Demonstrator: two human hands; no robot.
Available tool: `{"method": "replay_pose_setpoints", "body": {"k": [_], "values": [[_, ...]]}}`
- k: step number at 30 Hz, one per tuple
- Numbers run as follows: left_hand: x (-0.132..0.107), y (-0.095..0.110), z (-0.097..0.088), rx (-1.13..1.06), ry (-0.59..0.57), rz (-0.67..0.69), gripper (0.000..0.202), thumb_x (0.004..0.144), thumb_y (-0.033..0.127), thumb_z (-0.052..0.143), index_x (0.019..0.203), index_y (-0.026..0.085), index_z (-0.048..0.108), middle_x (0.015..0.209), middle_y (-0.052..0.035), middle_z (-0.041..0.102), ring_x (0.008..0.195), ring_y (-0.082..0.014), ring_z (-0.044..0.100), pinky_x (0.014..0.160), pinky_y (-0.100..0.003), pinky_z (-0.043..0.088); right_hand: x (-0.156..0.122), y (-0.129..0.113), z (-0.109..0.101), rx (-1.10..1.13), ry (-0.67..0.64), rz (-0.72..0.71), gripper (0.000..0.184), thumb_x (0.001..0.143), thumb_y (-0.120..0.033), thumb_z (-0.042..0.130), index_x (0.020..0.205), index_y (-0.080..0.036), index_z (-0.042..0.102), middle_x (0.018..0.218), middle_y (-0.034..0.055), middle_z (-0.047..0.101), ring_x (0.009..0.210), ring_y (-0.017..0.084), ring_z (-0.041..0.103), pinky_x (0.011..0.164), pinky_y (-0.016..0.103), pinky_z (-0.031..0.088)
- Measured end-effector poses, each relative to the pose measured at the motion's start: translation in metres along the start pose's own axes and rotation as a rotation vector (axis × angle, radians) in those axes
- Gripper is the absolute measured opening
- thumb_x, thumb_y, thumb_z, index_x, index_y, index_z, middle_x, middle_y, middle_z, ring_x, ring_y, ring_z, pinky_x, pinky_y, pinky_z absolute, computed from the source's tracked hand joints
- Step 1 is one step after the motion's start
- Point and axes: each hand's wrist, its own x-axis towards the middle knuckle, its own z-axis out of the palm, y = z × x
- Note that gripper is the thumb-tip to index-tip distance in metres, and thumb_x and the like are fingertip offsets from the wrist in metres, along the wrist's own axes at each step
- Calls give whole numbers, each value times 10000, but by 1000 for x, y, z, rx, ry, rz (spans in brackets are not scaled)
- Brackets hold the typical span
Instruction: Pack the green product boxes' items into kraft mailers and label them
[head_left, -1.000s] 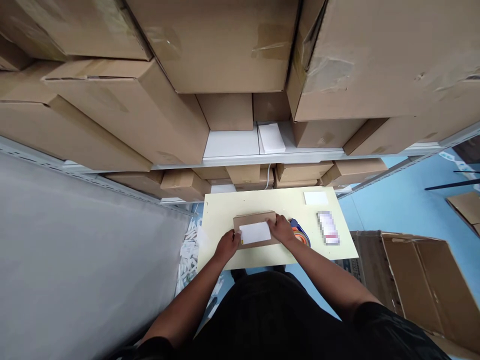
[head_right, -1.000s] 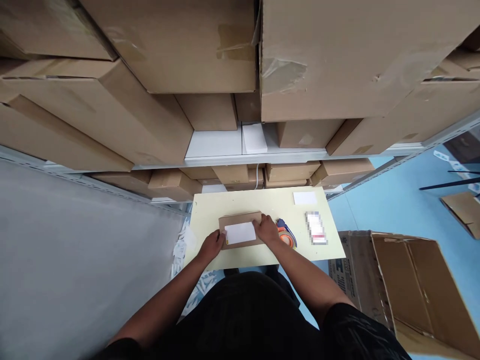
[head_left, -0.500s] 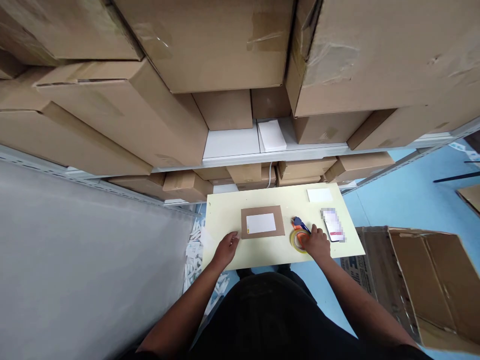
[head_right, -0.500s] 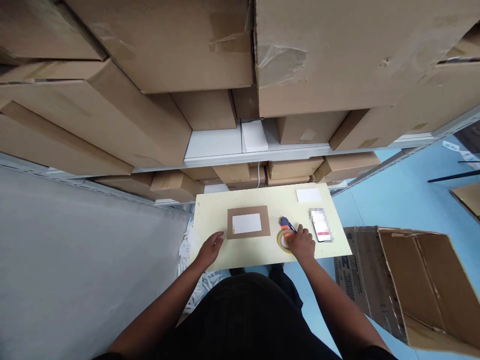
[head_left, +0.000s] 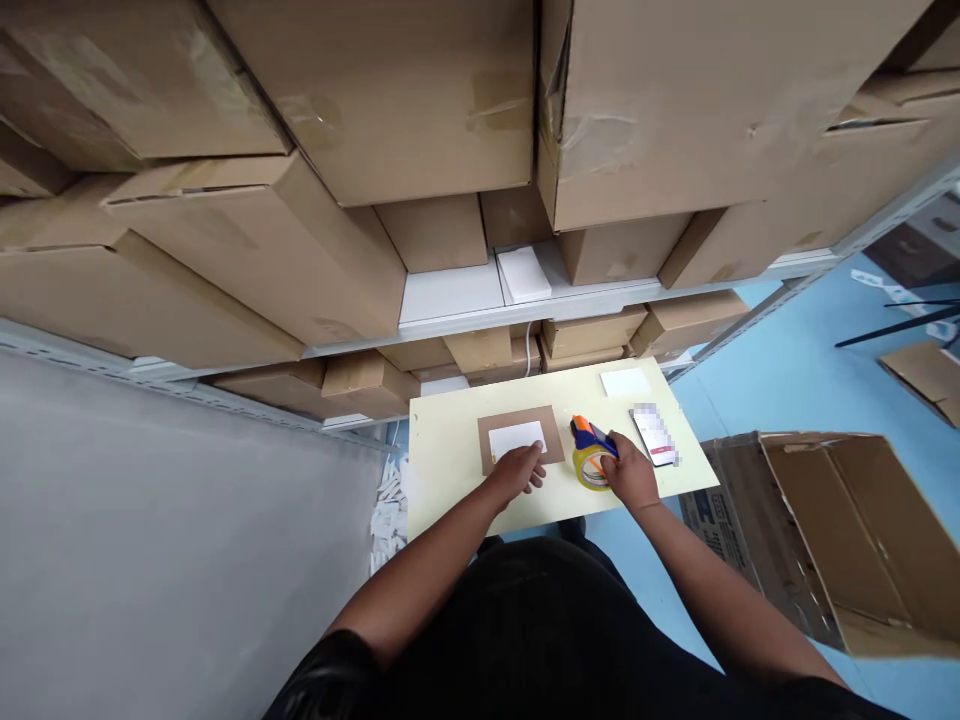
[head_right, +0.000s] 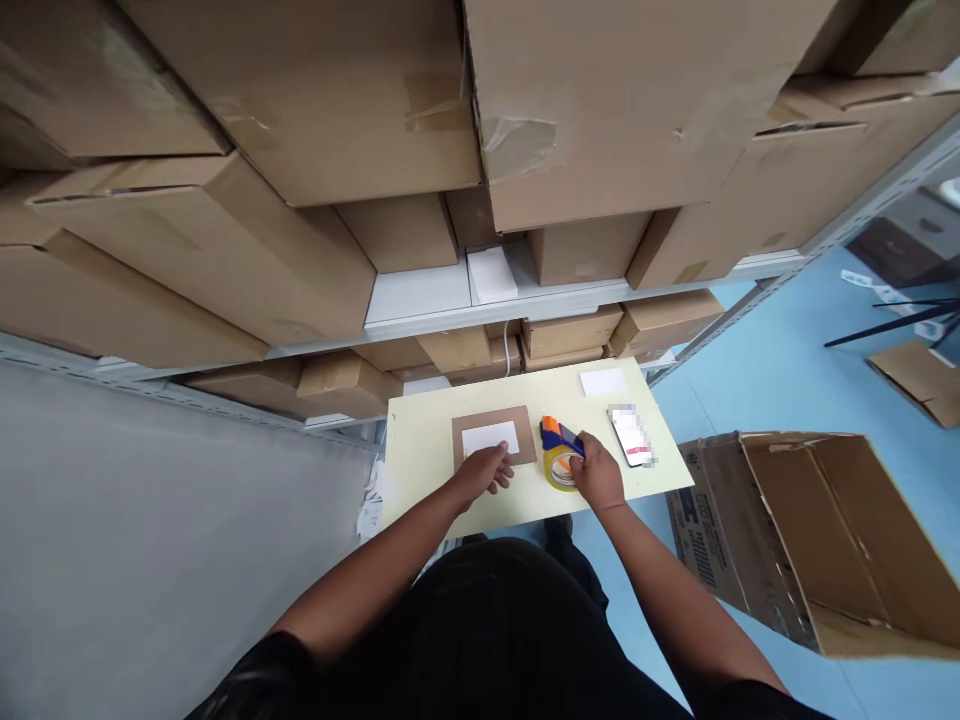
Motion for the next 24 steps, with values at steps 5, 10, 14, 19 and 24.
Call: {"method": "replay_pose_setpoints", "body": {"k": [5, 10, 14, 19, 24], "values": [[11, 24, 17, -34, -88, 11, 519, 952, 644, 467, 813, 165, 611, 678, -56, 675, 558, -142, 633, 484, -226, 405, -50, -49, -11, -22, 95, -152, 643, 875, -184, 517, 1513, -178, 443, 1374, 161, 585, 1275, 335, 513, 1122, 522, 419], [1, 13, 21, -18, -142, 19, 283, 916, 435, 555, 818, 173, 600, 625, -37, 656, 573, -158, 670, 471, -220, 426, -82, -60, -13, 16, 155, -96, 654, 810, -168, 593, 1452, -157, 468, 1212, 167, 580, 1162, 341, 532, 1056, 516, 458], [-5, 8, 36, -3, -144, 8, 304, 911, 473, 564, 842, 179, 599, 609, -30, 652, 551, -167, 673, 452, -225, 435, -90, -45, -21, 185, -5, -39, 566, 774, -196, 636, 1322, -213, 495, 1173, 110, 569, 1045, 279, 594, 936, 427, 521], [-5, 5, 66, 35, -70, 8, 374, 922, 564, 542, 844, 199, 564, 639, -25, 667, 566, -164, 675, 475, -230, 446, -80, -10, -35, 340, -233, -24, 590, 738, -174, 654, 1297, -262, 485, 1170, 55, 646, 1036, 240, 634, 880, 348, 504], [-3, 5, 88, 301, 47, 92, 306, 948, 476, 495, 813, 217, 586, 669, -5, 687, 612, -178, 677, 572, -275, 473, -64, 17, -48, 350, -324, -38, 532, 742, -231, 709, 1245, -258, 538, 1096, 47, 706, 962, 237, 656, 812, 314, 477]]}}
